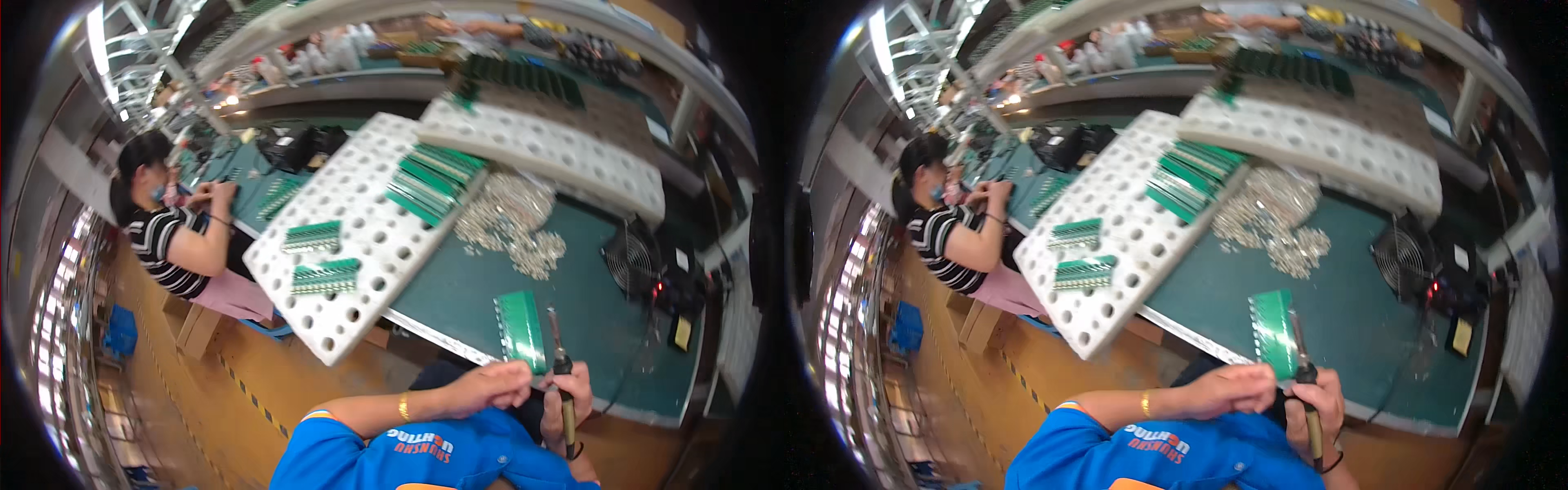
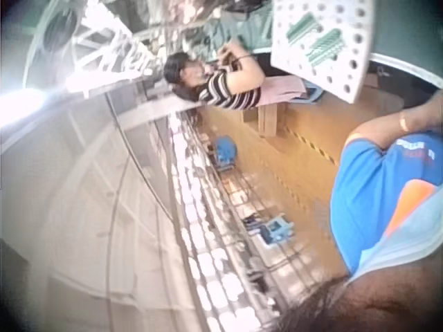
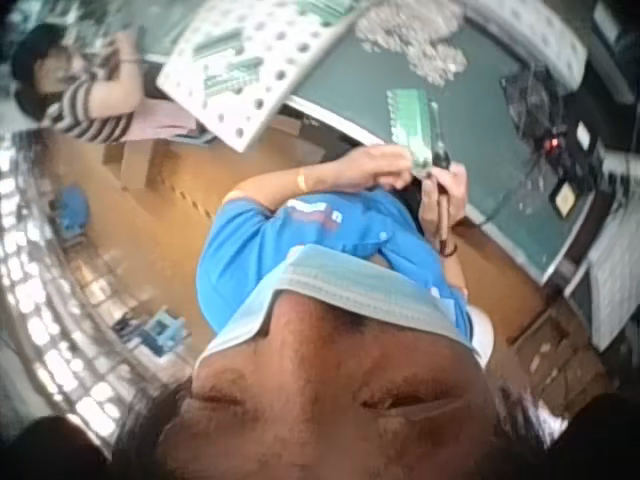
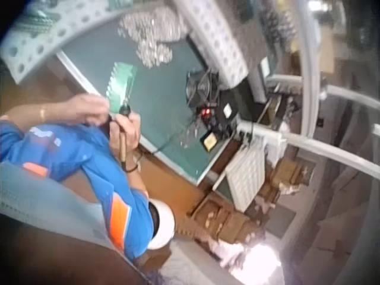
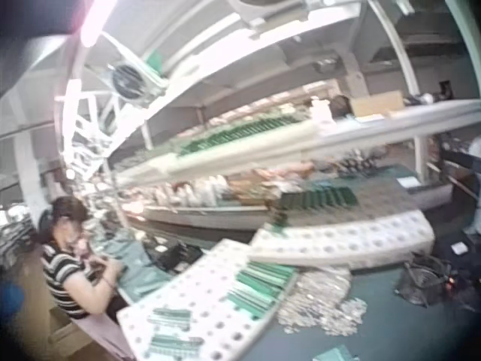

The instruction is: The person solders electronic components onto circuit board strips using a soldering iron and solder wire, unfolds a piece of tape by hand, and solders components onto another circuit board.

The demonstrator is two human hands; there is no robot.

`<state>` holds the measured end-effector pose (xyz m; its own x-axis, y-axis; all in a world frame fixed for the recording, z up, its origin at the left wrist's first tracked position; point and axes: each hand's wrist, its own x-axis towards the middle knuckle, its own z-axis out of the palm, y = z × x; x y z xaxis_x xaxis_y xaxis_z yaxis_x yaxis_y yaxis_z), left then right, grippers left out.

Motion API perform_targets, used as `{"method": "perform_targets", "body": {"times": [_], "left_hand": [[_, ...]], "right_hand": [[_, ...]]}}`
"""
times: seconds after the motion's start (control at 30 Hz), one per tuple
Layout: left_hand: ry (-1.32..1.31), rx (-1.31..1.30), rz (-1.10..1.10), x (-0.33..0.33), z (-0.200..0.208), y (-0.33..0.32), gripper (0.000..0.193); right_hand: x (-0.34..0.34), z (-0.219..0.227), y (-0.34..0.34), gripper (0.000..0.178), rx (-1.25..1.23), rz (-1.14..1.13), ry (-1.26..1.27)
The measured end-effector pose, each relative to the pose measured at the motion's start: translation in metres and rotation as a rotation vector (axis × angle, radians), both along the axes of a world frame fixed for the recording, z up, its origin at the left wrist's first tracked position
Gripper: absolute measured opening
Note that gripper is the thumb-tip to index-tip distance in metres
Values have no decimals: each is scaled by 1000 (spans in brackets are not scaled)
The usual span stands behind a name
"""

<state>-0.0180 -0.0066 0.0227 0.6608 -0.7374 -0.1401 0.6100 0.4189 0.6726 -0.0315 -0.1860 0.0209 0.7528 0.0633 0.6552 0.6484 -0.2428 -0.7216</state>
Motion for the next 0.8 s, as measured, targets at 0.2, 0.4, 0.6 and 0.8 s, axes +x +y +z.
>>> {"method": "perform_targets", "body": {"times": [0.2, 0.4, 0.6, 0.8], "left_hand": [[-79, -71, -3, -11, -3, -3, 23], [-201, -59, 2, 1, 17, 10, 23], [-541, 173, 112, 10, 29, 19, 20], [-444, 529, 227, 6, 11, 92, 24]], "right_hand": [[-5, 14, 16, 19, 12, 26, -54], [1, 36, 28, 23, 21, 40, -45], [12, 63, 33, 21, -34, 29, -130], [5, 68, 20, 17, 63, -176, -18]]}}
